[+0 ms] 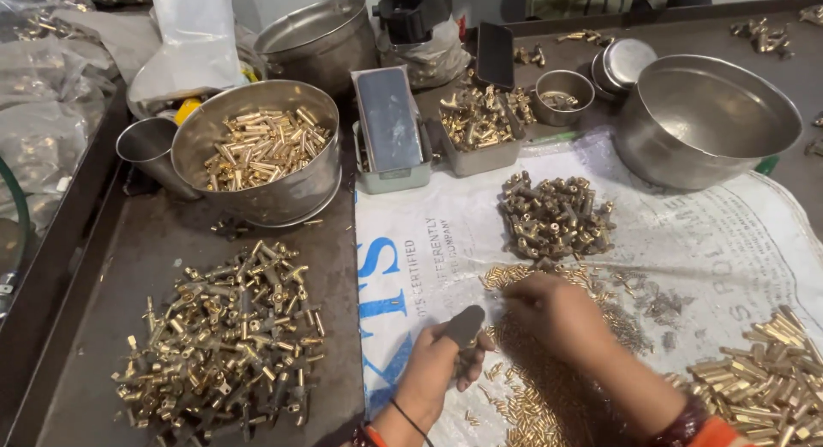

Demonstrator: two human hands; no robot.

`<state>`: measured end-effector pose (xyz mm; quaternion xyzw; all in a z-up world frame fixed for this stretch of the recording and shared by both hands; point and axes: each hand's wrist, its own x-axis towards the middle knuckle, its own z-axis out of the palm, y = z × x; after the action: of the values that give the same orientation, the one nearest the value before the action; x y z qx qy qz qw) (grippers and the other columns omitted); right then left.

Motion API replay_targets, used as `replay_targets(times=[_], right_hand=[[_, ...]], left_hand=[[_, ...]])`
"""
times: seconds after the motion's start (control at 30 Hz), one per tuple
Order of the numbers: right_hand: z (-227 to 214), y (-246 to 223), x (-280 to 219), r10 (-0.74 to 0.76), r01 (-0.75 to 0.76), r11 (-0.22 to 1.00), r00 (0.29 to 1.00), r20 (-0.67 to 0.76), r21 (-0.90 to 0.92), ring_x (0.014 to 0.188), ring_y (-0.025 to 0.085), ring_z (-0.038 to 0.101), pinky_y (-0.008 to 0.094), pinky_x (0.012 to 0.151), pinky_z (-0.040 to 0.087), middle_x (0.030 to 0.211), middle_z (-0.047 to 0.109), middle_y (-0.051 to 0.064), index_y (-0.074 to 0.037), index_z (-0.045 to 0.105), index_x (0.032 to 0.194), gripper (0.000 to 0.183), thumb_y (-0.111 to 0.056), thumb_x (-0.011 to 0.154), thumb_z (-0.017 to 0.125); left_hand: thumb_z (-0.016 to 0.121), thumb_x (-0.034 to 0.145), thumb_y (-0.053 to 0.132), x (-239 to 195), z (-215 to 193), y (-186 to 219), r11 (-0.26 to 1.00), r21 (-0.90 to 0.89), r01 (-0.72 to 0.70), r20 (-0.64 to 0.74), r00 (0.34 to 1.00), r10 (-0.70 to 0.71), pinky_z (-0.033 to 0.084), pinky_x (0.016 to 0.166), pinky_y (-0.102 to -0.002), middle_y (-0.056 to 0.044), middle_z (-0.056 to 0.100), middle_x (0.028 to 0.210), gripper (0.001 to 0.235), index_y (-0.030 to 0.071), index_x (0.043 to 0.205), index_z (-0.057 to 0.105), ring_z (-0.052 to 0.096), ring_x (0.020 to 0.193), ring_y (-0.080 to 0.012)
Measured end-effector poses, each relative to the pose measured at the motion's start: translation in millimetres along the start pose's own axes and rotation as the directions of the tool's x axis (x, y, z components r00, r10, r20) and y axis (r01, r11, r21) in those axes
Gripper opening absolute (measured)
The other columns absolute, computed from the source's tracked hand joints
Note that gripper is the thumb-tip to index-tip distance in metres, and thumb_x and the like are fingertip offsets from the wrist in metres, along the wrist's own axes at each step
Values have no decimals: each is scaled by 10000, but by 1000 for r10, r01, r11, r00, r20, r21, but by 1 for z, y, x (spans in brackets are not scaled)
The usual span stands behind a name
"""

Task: Assembling small brass metal components at a workbench.

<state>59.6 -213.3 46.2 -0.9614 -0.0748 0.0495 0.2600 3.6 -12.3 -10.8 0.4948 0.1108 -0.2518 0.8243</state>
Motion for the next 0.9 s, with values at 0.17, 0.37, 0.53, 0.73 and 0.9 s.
replay_targets(times=[0.17,0.37,0.53,0.73,0.9], right_hand=[[33,-1,4,-190,176,977,975,-115,-120,889,303,699,418,757,571,975,724,64,-137,769,976,183,-234,831,712],[34,-4,5,-113,102,984,991,-72,-145,883,314,698,422,751,571,989,709,100,-96,712,1003,195,-227,859,709],[22,-30,-29,-9,4,962,1000,20,272,821,256,737,367,726,613,965,728,89,-97,709,1034,198,-187,858,720],[20,-37,-52,-378,391,911,919,-113,133,826,258,748,350,686,605,995,739,50,-112,725,993,176,-162,825,735],[14,-44,-58,-366,368,930,928,-62,16,737,309,714,405,609,582,964,698,57,-109,718,977,257,-201,744,777]], left_hand=[[533,972,296,4,-3,-6,999,-31,23,-83,996,-25,343,390,-261,-38,596,602,358,16,805,684,546,452,-114],[563,1028,415,-6,7,8,996,-42,84,-60,994,-87,292,377,-249,-28,567,606,473,8,811,668,501,437,-104],[470,987,411,-1,-1,0,973,-188,132,-115,981,-155,263,340,-264,-42,600,599,462,24,801,640,496,383,-135],[476,972,337,8,-2,-16,992,-111,64,-186,979,-84,295,336,-282,-71,624,615,345,47,875,633,515,387,-158],[503,1011,303,2,3,-11,991,-37,132,-182,974,-137,327,377,-258,-59,643,654,315,39,910,642,576,451,-138]])
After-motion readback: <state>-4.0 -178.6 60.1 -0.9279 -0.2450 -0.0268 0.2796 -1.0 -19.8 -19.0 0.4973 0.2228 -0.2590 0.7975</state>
